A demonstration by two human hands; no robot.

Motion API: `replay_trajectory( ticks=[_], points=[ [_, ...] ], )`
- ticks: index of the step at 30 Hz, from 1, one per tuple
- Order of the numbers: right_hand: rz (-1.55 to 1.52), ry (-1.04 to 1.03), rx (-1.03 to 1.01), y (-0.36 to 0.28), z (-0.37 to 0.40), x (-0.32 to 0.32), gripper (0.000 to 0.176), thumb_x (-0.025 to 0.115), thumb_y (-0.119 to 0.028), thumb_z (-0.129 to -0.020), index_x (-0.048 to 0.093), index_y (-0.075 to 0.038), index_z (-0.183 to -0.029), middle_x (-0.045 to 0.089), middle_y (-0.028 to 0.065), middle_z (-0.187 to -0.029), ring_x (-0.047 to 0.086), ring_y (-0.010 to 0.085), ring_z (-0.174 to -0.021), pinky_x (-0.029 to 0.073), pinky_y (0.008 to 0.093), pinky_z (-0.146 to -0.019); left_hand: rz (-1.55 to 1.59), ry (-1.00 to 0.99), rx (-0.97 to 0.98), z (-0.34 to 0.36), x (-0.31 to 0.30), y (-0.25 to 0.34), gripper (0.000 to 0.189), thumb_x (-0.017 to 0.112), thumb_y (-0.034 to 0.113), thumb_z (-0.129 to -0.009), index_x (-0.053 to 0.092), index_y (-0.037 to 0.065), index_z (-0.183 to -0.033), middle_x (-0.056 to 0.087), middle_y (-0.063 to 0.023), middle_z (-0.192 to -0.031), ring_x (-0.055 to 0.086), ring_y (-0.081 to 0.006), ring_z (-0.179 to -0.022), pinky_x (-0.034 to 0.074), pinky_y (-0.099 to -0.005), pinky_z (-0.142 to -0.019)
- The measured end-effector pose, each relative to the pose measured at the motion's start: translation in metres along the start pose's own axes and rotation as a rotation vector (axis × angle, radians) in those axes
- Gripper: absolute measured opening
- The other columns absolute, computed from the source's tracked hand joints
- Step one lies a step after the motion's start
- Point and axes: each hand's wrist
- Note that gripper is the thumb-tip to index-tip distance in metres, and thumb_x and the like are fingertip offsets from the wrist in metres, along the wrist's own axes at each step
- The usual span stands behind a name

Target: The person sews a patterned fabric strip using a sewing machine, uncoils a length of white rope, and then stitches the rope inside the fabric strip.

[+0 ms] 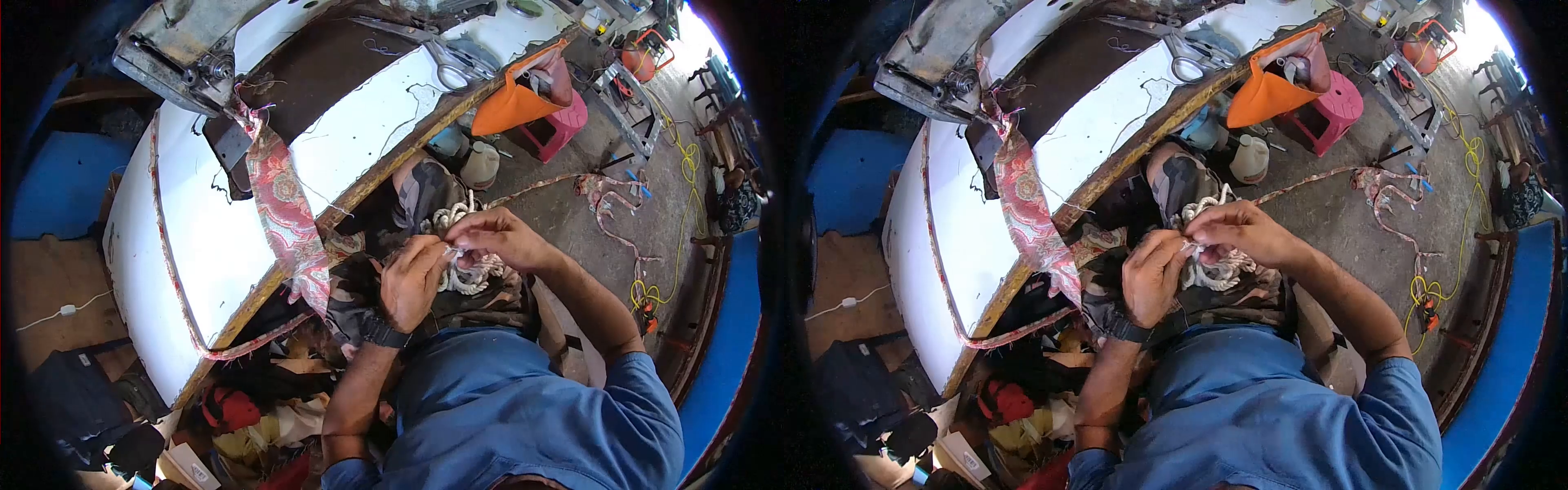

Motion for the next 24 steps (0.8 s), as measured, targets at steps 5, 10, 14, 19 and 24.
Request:
replay_trajectory(
  ticks=[5, 10, 14, 19, 24],
  points=[
    [0.093, -0.010, -0.149, 0.002, -0.003, 0.007, 0.017, 0.073, -0.003, -0.095, 0.070, 0.002, -0.111, 0.073, 0.0057, -0.097, 0.070, 0.0096, -0.085, 0.057, 0.0255, -0.073, -0.055, -0.013, 0.012, -0.001, 0.000, 0.002, 0.012, 0.072, 0.002, -0.090, 0.069, -0.001, -0.102, 0.068, -0.0142, -0.102, 0.068, -0.0353, -0.089, 0.055, -0.0416, -0.079],
    [0.159, 0.053, -0.233, 0.003, 0.000, 0.006, 0.010, 0.072, 0.002, -0.091, 0.063, 0.000, -0.096, 0.066, 0.0020, -0.086, 0.067, 0.0076, -0.078, 0.055, 0.0245, -0.068, -0.108, 0.054, 0.029, -0.002, -0.002, 0.005, 0.008, 0.069, 0.000, -0.092, 0.066, -0.003, -0.099, 0.067, -0.0159, -0.100, 0.067, -0.0337, -0.086, 0.055, -0.0382, -0.077],
    [0.029, 0.061, -0.201, 0.005, 0.003, -0.007, 0.015, 0.074, 0.003, -0.088, 0.062, -0.001, -0.095, 0.066, 0.0020, -0.086, 0.067, 0.0080, -0.079, 0.055, 0.0236, -0.072, 0.013, 0.131, -0.148, 0.008, -0.006, 0.004, 0.005, 0.065, 0.002, -0.097, 0.064, -0.002, -0.100, 0.066, -0.0157, -0.099, 0.065, -0.0280, -0.085, 0.052, -0.0357, -0.077],
    [0.141, 0.065, -0.157, -0.005, 0.007, -0.007, 0.015, 0.074, 0.002, -0.088, 0.063, -0.002, -0.098, 0.063, 0.0013, -0.090, 0.065, 0.0068, -0.083, 0.052, 0.0236, -0.072, 0.410, 0.109, -0.287, 0.023, -0.033, 0.013, 0.005, 0.063, 0.002, -0.097, 0.062, -0.003, -0.097, 0.066, -0.0148, -0.097, 0.066, -0.0255, -0.091, 0.052, -0.0364, -0.081],
    [0.321, 0.009, -0.231, -0.007, 0.006, -0.004, 0.014, 0.070, -0.003, -0.095, 0.066, -0.004, -0.108, 0.065, 0.0007, -0.097, 0.063, 0.0075, -0.091, 0.051, 0.0254, -0.077, 0.811, -0.578, -0.034, 0.025, -0.057, 0.020, 0.020, 0.072, 0.010, -0.092, 0.063, 0.001, -0.078, 0.069, -0.0109, -0.089, 0.068, -0.0295, -0.092, 0.052, -0.0404, -0.089]
  ],
)
Point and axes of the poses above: each hand's wrist, its own z-axis away from the middle knuckle, its own x-axis out of the palm, y = z × x
